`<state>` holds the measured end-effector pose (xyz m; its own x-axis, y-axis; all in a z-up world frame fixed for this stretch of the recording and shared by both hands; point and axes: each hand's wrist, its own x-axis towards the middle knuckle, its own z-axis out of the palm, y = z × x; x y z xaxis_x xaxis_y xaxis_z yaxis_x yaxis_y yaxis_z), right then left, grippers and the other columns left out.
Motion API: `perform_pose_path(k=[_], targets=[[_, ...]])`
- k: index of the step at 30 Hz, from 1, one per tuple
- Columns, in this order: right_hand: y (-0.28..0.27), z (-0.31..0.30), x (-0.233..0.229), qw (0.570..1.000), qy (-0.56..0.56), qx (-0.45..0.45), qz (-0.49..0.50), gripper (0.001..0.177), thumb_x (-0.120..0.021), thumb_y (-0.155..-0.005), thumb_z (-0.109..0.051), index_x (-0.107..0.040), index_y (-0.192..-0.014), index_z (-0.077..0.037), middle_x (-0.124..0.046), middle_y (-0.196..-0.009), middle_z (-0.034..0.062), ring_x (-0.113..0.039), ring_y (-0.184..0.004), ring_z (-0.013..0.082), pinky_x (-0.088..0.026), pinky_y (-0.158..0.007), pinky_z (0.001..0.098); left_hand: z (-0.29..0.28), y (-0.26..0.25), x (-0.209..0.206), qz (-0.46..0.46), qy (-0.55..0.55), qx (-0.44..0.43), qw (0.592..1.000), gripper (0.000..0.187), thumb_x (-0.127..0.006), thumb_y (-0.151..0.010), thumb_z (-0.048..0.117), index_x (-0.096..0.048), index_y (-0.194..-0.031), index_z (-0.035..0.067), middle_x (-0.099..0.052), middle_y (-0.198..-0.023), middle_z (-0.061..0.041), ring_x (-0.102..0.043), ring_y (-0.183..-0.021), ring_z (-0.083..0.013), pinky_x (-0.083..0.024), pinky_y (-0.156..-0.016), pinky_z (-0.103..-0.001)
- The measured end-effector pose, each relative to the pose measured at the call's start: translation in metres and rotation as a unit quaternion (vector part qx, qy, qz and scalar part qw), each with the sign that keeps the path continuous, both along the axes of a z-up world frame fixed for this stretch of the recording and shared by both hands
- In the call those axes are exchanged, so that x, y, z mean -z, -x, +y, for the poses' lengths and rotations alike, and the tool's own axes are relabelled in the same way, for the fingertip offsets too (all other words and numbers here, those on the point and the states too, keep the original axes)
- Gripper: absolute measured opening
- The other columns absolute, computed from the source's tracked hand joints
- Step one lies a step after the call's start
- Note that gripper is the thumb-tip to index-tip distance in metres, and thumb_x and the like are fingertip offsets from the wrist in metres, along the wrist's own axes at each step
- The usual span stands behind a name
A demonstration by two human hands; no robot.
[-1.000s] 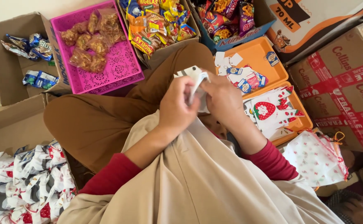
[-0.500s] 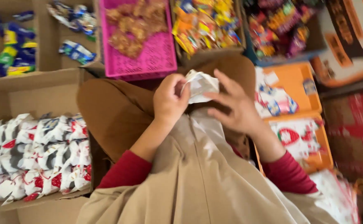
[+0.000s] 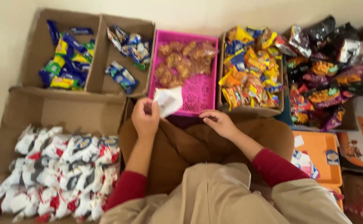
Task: Filling small white gift bags with various snack items like chips and cookies from surrounding boxes.
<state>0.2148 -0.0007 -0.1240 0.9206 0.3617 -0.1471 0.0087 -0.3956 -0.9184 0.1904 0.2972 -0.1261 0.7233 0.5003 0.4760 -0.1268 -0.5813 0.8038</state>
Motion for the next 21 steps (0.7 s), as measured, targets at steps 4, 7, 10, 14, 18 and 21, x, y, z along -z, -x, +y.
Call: perform_pose_path(k=[4,7,10,14,18,21], targets=[[-0.082,0.029,0.033,0.995,0.022,0.085,0.051,0.023,-0.068,-0.098,-0.012,-0.079,-0.117,-0.015,-0.076,-0.116,0.0107,-0.071,-0.107,0.0225,-0.055,-0.095,0.0398,0.003,-0.025,-0.001,0.005,0.074,-0.014,0.997,0.012,-0.079,-0.087,0.016,-0.067,-0.090,0.016,-0.062,-0.066,-0.003,-0.063,-0.062,-0.0239,-0.054,-0.062,-0.033],[-0.138,0.054,0.051,0.991,0.093,0.094,0.033,0.023,-0.070,-0.095,-0.013,-0.079,-0.116,-0.018,-0.078,-0.111,0.0091,-0.072,-0.108,0.0256,-0.054,-0.096,0.0414,0.006,-0.042,0.012,0.023,0.094,-0.022,0.995,0.012,-0.080,-0.086,0.015,-0.069,-0.088,0.015,-0.063,-0.065,-0.002,-0.063,-0.061,-0.0239,-0.054,-0.061,-0.033],[-0.198,0.069,0.115,0.987,0.140,0.076,0.000,0.020,-0.071,-0.092,-0.017,-0.081,-0.110,-0.020,-0.078,-0.110,0.0084,-0.071,-0.112,0.0281,-0.053,-0.099,0.0416,0.006,-0.052,0.019,0.039,0.098,-0.013,0.994,0.012,-0.080,-0.087,0.016,-0.068,-0.089,0.015,-0.064,-0.066,-0.002,-0.064,-0.061,-0.0225,-0.054,-0.060,-0.033],[-0.244,0.101,0.172,0.968,0.219,0.115,0.032,0.043,-0.072,-0.093,-0.032,-0.065,-0.134,-0.022,-0.069,-0.130,0.0114,-0.064,-0.124,0.0314,-0.052,-0.106,0.0457,0.005,-0.059,0.016,0.073,0.140,-0.017,0.987,0.012,-0.081,-0.084,0.015,-0.069,-0.087,0.015,-0.066,-0.066,-0.003,-0.065,-0.061,-0.0241,-0.055,-0.058,-0.033],[-0.245,0.150,0.127,0.949,0.277,0.133,0.064,0.098,-0.083,-0.085,-0.029,-0.027,-0.162,-0.010,-0.038,-0.161,0.0237,-0.040,-0.147,0.0430,-0.038,-0.122,0.0541,0.007,-0.064,0.013,0.084,0.163,0.009,0.983,0.011,-0.080,-0.084,0.015,-0.069,-0.087,0.013,-0.066,-0.065,-0.005,-0.064,-0.059,-0.0247,-0.055,-0.056,-0.034],[-0.242,0.153,0.141,0.944,0.280,0.146,0.092,0.102,-0.089,-0.075,-0.031,-0.033,-0.159,-0.018,-0.042,-0.157,0.0169,-0.045,-0.145,0.0377,-0.043,-0.118,0.0511,0.005,-0.067,0.013,0.088,0.173,0.011,0.981,0.012,-0.080,-0.083,0.013,-0.069,-0.087,0.013,-0.065,-0.065,-0.005,-0.064,-0.059,-0.0243,-0.055,-0.056,-0.034]])
